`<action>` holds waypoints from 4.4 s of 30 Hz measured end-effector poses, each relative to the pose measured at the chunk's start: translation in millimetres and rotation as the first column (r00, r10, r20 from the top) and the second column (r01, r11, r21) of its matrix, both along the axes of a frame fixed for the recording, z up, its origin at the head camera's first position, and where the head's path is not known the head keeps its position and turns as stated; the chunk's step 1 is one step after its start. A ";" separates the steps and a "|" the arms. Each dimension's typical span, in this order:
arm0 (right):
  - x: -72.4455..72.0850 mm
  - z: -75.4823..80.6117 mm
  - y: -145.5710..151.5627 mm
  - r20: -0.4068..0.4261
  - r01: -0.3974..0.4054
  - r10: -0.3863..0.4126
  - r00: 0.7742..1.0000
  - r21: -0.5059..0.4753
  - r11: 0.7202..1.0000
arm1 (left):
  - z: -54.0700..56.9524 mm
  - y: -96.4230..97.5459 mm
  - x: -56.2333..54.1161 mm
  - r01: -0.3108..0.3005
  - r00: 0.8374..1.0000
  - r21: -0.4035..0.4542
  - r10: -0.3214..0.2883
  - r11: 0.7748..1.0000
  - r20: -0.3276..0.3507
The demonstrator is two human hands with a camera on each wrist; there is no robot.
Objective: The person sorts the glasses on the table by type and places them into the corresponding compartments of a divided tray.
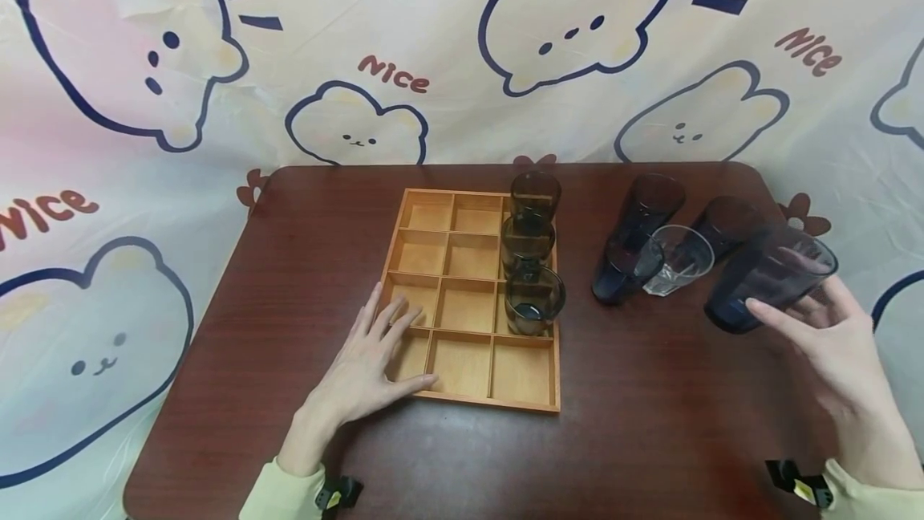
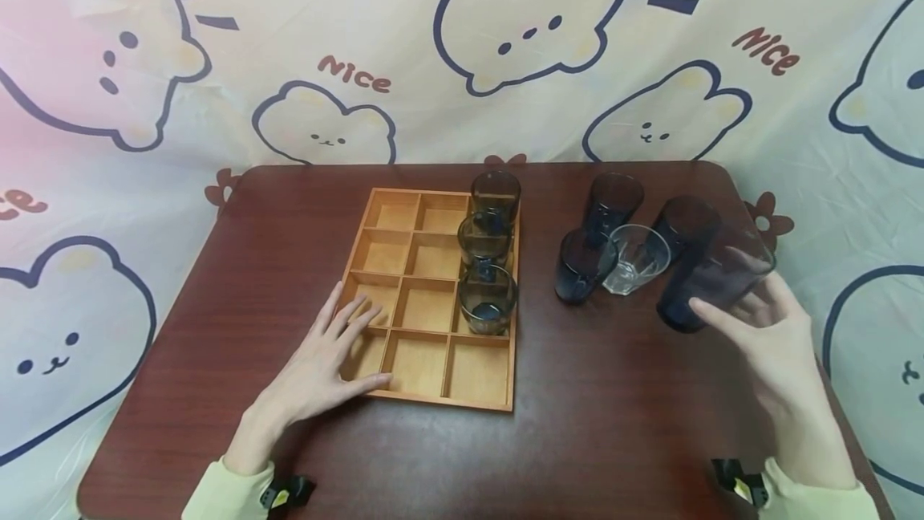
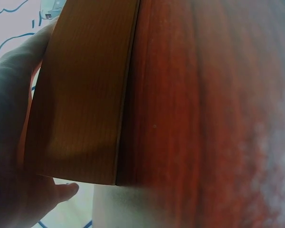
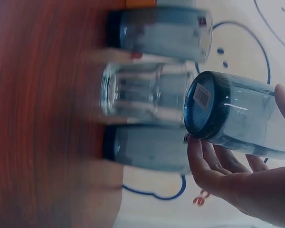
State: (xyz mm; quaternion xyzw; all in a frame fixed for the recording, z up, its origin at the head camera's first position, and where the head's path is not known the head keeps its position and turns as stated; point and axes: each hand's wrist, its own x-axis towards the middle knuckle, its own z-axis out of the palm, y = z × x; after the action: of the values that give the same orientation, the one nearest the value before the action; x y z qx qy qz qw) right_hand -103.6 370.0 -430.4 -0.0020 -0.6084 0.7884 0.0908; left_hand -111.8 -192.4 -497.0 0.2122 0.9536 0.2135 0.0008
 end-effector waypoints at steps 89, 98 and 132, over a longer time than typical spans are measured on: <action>10.1 -46.4 -212.1 -0.049 -0.210 0.493 0.869 0.865 0.456 | 2.6 -7.0 5.0 -0.075 0.996 -0.045 0.077 0.996 0.042; 6.1 12.1 -168.8 -0.058 -0.134 0.489 0.871 0.927 0.349 | 3.4 -6.4 3.6 -0.073 0.995 -0.039 0.075 0.997 0.060; -101.8 -43.2 51.5 0.107 -0.119 0.068 0.992 0.607 0.786 | 3.8 -8.3 4.7 -0.078 0.992 -0.029 0.080 0.997 0.094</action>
State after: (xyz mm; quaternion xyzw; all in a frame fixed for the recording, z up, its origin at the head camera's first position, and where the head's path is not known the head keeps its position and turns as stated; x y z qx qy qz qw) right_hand -205.4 421.5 -473.7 0.0264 -0.8330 0.5521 0.0231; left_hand -107.1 -200.7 -493.2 0.1638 0.9629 0.2109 0.0403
